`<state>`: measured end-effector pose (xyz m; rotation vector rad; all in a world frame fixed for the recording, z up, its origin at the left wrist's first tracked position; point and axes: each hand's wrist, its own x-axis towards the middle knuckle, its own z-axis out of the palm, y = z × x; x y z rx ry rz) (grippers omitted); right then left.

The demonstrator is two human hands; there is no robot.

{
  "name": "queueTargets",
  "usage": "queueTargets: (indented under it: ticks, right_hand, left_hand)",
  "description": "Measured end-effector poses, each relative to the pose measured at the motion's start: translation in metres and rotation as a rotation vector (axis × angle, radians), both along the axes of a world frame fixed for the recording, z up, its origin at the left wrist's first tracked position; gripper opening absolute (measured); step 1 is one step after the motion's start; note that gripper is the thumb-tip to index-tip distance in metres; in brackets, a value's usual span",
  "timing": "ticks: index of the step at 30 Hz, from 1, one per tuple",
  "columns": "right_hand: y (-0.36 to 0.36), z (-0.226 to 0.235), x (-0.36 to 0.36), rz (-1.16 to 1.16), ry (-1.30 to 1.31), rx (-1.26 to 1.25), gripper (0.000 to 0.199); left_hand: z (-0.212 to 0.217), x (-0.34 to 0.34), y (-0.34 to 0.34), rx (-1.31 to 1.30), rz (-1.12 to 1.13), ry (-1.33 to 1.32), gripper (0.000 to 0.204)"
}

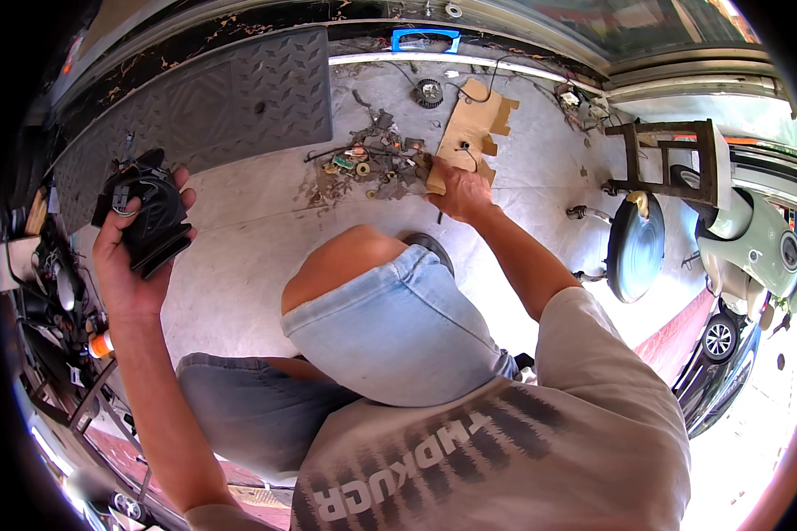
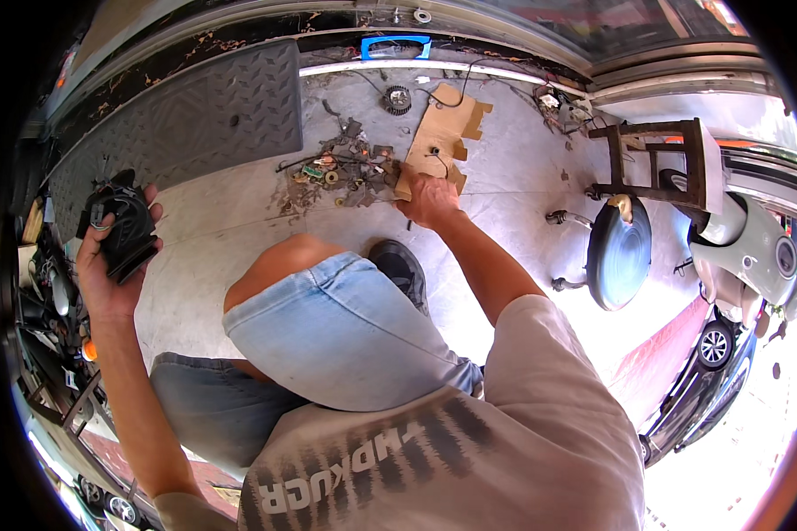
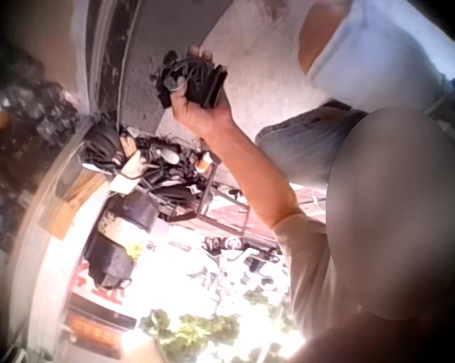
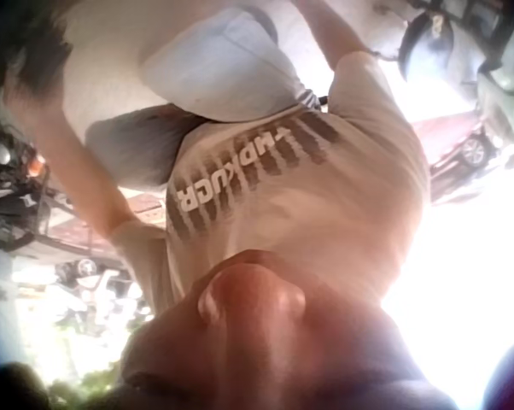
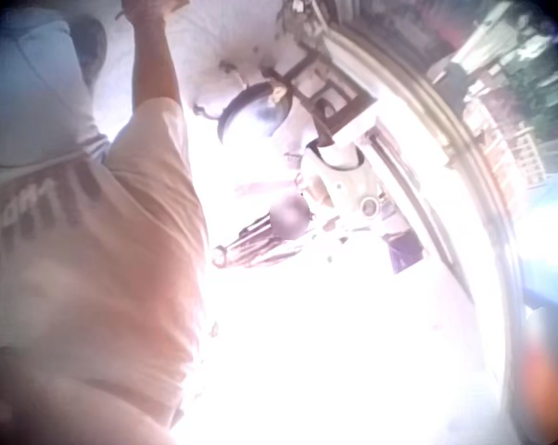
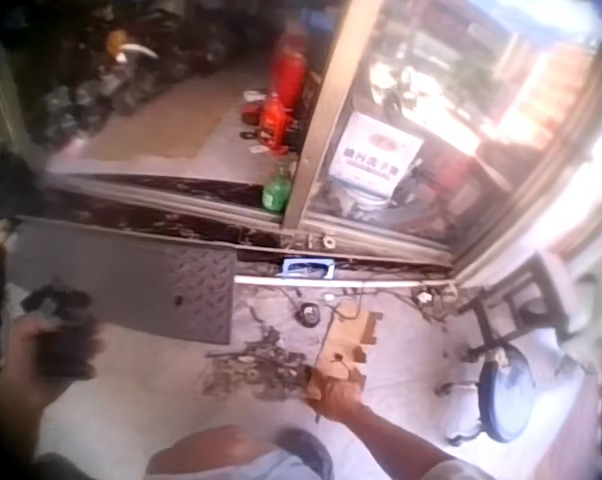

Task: The person walks through a cluttered workshop and exits the building. Outside, they sit on a low stool and assemble a black mechanical component, inserting small metal parts and wires into the housing by hand.

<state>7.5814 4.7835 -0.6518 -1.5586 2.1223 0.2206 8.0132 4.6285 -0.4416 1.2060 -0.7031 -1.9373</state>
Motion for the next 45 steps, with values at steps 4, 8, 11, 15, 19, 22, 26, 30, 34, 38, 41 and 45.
queueTargets:
  ticks: [4, 8, 11, 15, 19, 22, 26, 30, 34, 38, 41, 45]
  right_hand:
    - [0.008, -0.015, -0.013, 0.014, 0.019, -0.052, 0.065]
    - [0.013, -0.01, -0.032, -0.007, 0.023, 0.014, 0.053]
    - [0.014, 0.005, -0.039, -0.066, 0.065, 0.035, 0.046]
    - [0.001, -0.008, -0.039, -0.095, -0.035, -0.16, 0.048]
    - [-0.041, -0.008, 0.008, 0.014, -0.158, -0.245, 0.054]
    - [-0.06, -0.015, 0.033, 0.085, -0.139, -0.212, 0.059]
    - [-0.066, -0.028, 0.042, 0.102, -0.112, -0.157, 0.058]
    - [-0.061, -0.039, 0.044, 0.108, -0.106, -0.179, 0.048]
    - [-0.064, -0.044, 0.048, 0.091, -0.118, -0.194, 0.035]
    - [-0.077, -0.049, 0.048, 0.101, -0.133, -0.187, 0.03]
    - [-0.08, -0.048, 0.045, 0.063, -0.198, -0.232, 0.029]
    - [-0.077, -0.035, 0.032, -0.038, -0.365, -0.335, 0.029]
  left_hand:
    - [0.002, -0.002, 0.0, -0.009, -0.025, 0.003, 0.063]
    - [0.004, -0.001, 0.002, -0.015, -0.019, 0.021, 0.063]
    - [0.003, 0.004, 0.003, -0.031, -0.039, 0.021, 0.065]
    - [0.003, 0.0, 0.001, -0.046, -0.053, 0.002, 0.065]
    - [0.004, -0.004, 0.002, -0.032, -0.047, -0.021, 0.064]
    - [0.007, -0.003, 0.007, -0.032, -0.031, -0.051, 0.064]
    - [0.011, 0.006, 0.015, -0.049, -0.005, -0.09, 0.064]
    - [0.014, 0.014, 0.019, -0.054, -0.007, -0.088, 0.064]
    - [0.015, 0.015, 0.02, -0.063, -0.025, -0.102, 0.064]
    - [0.015, 0.008, 0.02, -0.071, -0.043, -0.126, 0.065]
    - [0.016, 0.006, 0.02, -0.069, -0.045, -0.136, 0.065]
    - [0.016, 0.007, 0.02, -0.064, -0.04, -0.143, 0.065]
